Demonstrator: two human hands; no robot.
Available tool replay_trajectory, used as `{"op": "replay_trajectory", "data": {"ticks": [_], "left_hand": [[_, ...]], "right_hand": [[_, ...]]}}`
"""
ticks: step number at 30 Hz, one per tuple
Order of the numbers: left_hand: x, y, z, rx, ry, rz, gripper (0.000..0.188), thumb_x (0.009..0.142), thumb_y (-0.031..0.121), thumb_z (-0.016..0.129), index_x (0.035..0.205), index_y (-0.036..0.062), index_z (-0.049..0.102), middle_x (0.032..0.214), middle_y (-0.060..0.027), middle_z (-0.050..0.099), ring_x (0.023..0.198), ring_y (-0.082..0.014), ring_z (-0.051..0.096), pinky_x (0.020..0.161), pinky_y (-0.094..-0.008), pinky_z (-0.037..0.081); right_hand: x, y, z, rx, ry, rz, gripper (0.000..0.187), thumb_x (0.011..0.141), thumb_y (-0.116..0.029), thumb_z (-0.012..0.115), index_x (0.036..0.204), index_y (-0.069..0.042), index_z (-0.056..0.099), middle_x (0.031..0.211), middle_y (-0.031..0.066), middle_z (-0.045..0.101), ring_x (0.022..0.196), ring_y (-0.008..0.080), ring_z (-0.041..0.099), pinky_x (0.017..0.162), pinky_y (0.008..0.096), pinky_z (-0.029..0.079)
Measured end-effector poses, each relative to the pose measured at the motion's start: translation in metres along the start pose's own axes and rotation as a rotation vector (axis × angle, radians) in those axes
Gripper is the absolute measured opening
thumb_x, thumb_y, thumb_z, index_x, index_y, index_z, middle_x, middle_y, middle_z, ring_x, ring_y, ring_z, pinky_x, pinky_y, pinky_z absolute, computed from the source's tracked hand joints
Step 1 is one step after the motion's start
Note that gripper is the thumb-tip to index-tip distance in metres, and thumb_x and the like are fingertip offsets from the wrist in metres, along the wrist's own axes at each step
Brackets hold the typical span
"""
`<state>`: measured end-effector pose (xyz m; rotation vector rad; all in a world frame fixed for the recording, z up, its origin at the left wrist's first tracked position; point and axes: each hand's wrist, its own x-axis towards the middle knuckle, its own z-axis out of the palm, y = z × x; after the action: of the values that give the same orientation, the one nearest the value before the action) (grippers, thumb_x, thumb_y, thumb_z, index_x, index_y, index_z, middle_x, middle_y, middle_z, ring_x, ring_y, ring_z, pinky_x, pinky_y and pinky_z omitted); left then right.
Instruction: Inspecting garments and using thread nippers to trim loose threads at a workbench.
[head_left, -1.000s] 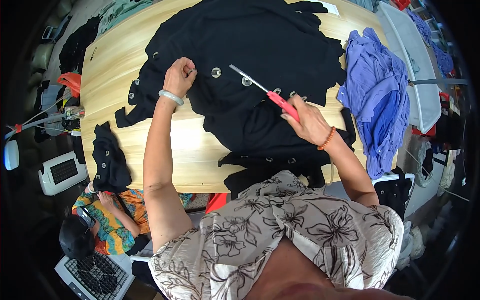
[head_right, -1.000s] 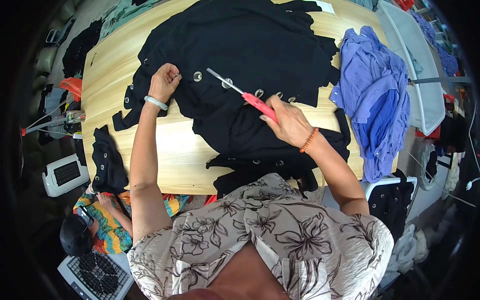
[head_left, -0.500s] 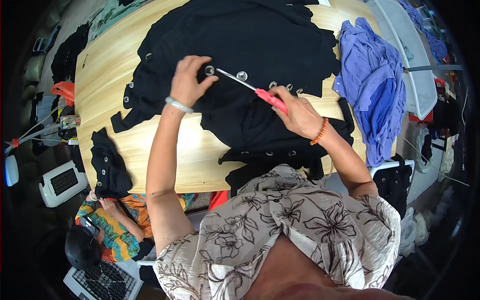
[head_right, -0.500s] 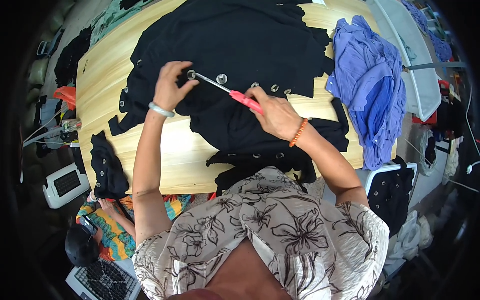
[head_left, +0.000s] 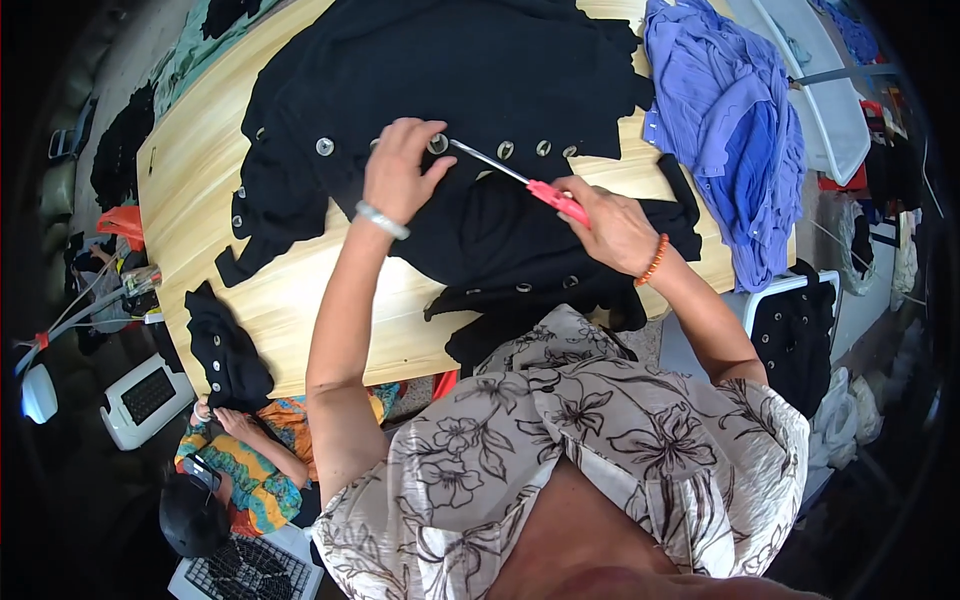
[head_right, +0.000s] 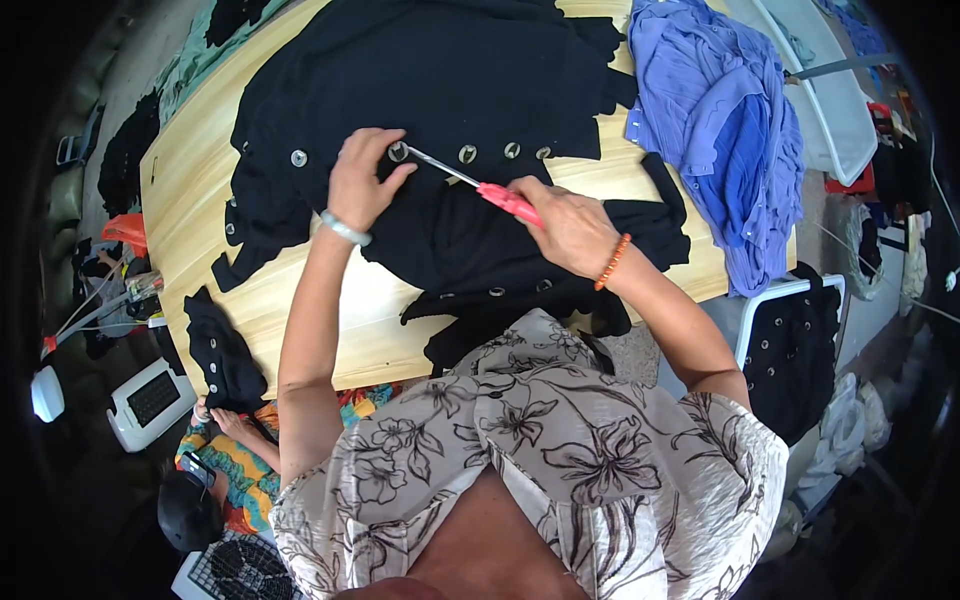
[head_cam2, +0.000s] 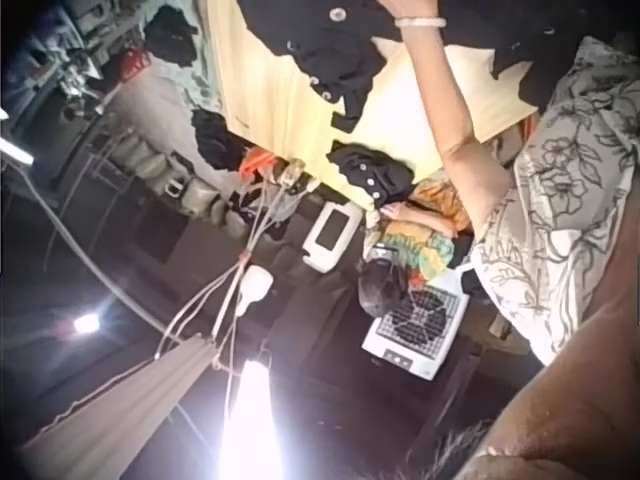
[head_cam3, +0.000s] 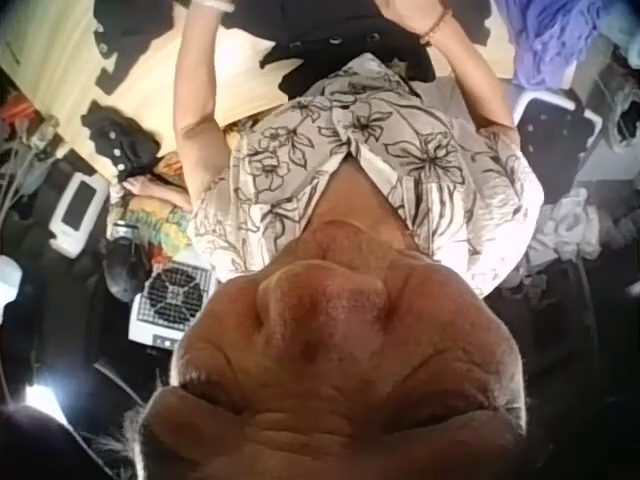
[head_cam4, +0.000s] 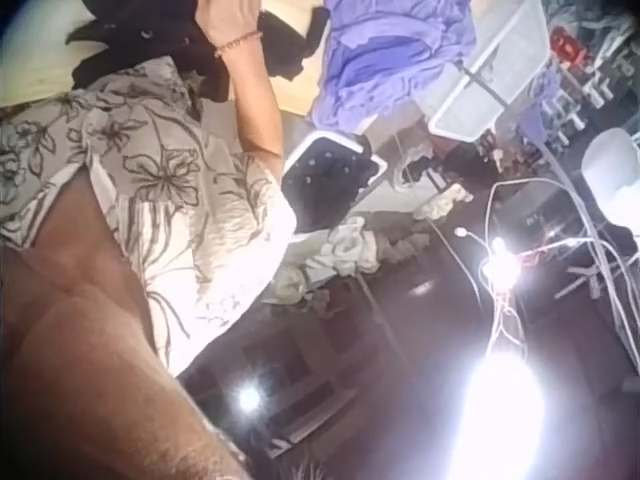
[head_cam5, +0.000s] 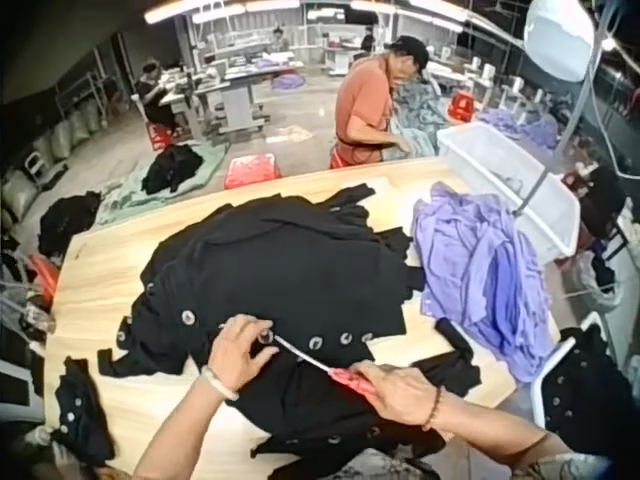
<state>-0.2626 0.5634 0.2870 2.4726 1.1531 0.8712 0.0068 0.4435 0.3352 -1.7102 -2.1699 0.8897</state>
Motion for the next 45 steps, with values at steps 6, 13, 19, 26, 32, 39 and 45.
{"op": "replay_trajectory", "data": {"ticks": [6, 13, 19, 26, 32, 39, 45], "left_hand": [[0.005, -0.024, 0.037, -0.195, -0.129, -0.219, 0.017, 0.072, -0.003, 0.067, 0.084, 0.0036, 0.057, 0.079, -0.0134, 0.056, 0.075, -0.0334, 0.06, 0.067, -0.0398, 0.049], [0.011, 0.029, 0.037, 0.126, -0.05, 0.168, 0.04, 0.067, 0.022, 0.078, 0.102, 0.0103, 0.062, 0.096, -0.0066, 0.057, 0.09, -0.0277, 0.054, 0.077, -0.0391, 0.043], [0.017, 0.028, 0.091, 0.347, -0.177, 0.238, 0.016, 0.077, 0.009, 0.061, 0.093, 0.0086, 0.06, 0.089, -0.0086, 0.054, 0.087, -0.0254, 0.055, 0.075, -0.037, 0.045], [0.023, 0.054, 0.093, 0.306, -0.217, 0.163, 0.025, 0.07, 0.014, 0.072, 0.091, 0.0115, 0.06, 0.092, -0.0062, 0.054, 0.091, -0.0269, 0.052, 0.075, -0.0389, 0.039], [0.024, 0.071, 0.156, 0.651, -0.224, 0.338, 0.035, 0.08, 0.014, 0.059, 0.114, 0.008, 0.058, 0.103, -0.0081, 0.055, 0.09, -0.0227, 0.054, 0.073, -0.0337, 0.042], [0.04, 0.047, 0.184, 0.47, -0.373, 0.208, 0.02, 0.076, 0.015, 0.066, 0.094, 0.0086, 0.059, 0.092, -0.009, 0.055, 0.09, -0.0258, 0.056, 0.077, -0.0375, 0.046], [0.04, 0.063, 0.218, 0.387, -0.338, 0.235, 0.041, 0.074, 0.023, 0.072, 0.112, 0.0117, 0.063, 0.097, -0.0081, 0.057, 0.096, -0.0262, 0.053, 0.08, -0.0377, 0.041]], "right_hand": [[-0.005, 0.009, 0.007, -0.103, 0.023, -0.031, 0.029, 0.087, -0.018, 0.062, 0.112, -0.007, 0.05, 0.067, 0.0172, 0.062, 0.069, 0.0376, 0.064, 0.067, 0.0447, 0.049], [-0.037, 0.032, -0.003, 0.011, 0.063, 0.025, 0.031, 0.084, -0.009, 0.059, 0.114, -0.005, 0.052, 0.093, 0.0195, 0.065, 0.091, 0.0346, 0.064, 0.078, 0.0424, 0.051], [-0.049, 0.053, 0.006, -0.083, 0.044, 0.092, 0.029, 0.085, -0.01, 0.06, 0.113, -0.007, 0.053, 0.083, 0.0179, 0.065, 0.081, 0.035, 0.065, 0.071, 0.0438, 0.051], [-0.068, 0.073, 0.009, 0.02, 0.064, 0.126, 0.029, 0.085, -0.012, 0.061, 0.113, -0.006, 0.053, 0.089, 0.0187, 0.065, 0.087, 0.0349, 0.064, 0.075, 0.0436, 0.051], [-0.091, 0.098, 0.003, -0.02, 0.073, 0.197, 0.031, 0.082, -0.007, 0.06, 0.113, -0.005, 0.054, 0.091, 0.017, 0.065, 0.089, 0.0348, 0.063, 0.076, 0.0428, 0.051], [-0.087, 0.12, 0.01, -0.139, 0.041, 0.21, 0.017, 0.084, -0.013, 0.056, 0.098, -0.002, 0.054, 0.071, 0.0197, 0.065, 0.069, 0.037, 0.066, 0.064, 0.0466, 0.051], [-0.108, 0.137, -0.001, -0.074, 0.042, 0.297, 0.027, 0.082, -0.01, 0.061, 0.108, -0.006, 0.053, 0.081, 0.018, 0.066, 0.083, 0.0355, 0.065, 0.07, 0.0455, 0.051]]}}
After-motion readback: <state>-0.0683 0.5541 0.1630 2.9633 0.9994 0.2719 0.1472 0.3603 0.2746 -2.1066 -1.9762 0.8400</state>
